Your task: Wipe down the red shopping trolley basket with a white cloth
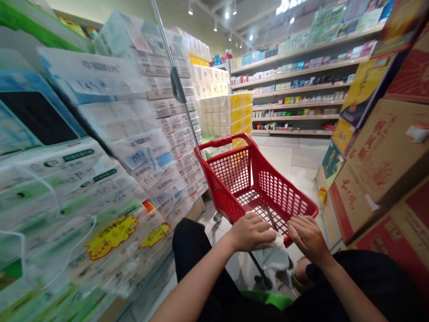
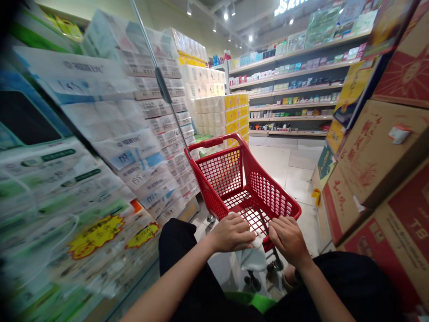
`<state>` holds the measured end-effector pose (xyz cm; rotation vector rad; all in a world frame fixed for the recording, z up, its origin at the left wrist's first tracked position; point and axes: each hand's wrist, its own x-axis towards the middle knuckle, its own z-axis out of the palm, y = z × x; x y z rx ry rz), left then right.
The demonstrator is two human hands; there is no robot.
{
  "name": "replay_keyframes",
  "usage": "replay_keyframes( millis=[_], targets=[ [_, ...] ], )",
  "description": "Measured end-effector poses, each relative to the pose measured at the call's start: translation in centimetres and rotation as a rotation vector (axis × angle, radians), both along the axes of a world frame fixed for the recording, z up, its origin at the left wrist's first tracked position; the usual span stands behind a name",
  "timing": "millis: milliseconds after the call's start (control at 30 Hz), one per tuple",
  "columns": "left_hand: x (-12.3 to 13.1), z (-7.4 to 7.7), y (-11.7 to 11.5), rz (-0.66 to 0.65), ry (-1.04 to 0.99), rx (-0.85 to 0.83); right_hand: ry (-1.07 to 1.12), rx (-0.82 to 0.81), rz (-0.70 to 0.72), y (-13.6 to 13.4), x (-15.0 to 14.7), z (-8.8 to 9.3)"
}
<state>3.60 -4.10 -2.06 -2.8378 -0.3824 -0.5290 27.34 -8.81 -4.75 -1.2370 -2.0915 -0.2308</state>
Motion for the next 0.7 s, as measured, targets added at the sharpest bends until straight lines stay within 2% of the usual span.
replay_keyframes(
  millis=[100, 300, 400, 533, 700],
  targets=[
    [-1.7, 0.3, 2.0, 0.014, 0.009, -0.043, -0.008, -0.043, 0.010, 0.0, 0.2, 0.2],
    [-6.4, 1.6, 6.5, 0.319, -0.178, -0.135, -0.016, 0.046, 0.049, 0.6, 0.7, -0.6],
    [-7.3, 2.3, 7.6, 0.399, -0.206, -0.125, 0.014, 0.100, 0.030, 0.6, 0.2, -1.2],
    [-5.9, 2.3, 6.6, 0.499, -0.281, -0.109, 0.062, 0.144, -0.029, 0.1, -1.2, -1.9],
    [-3.0, 1.8, 2.7, 0.496, -0.293, -0.134, 0.041, 0.168, -0.085, -0.5, -2.1, -2.0]
  ],
)
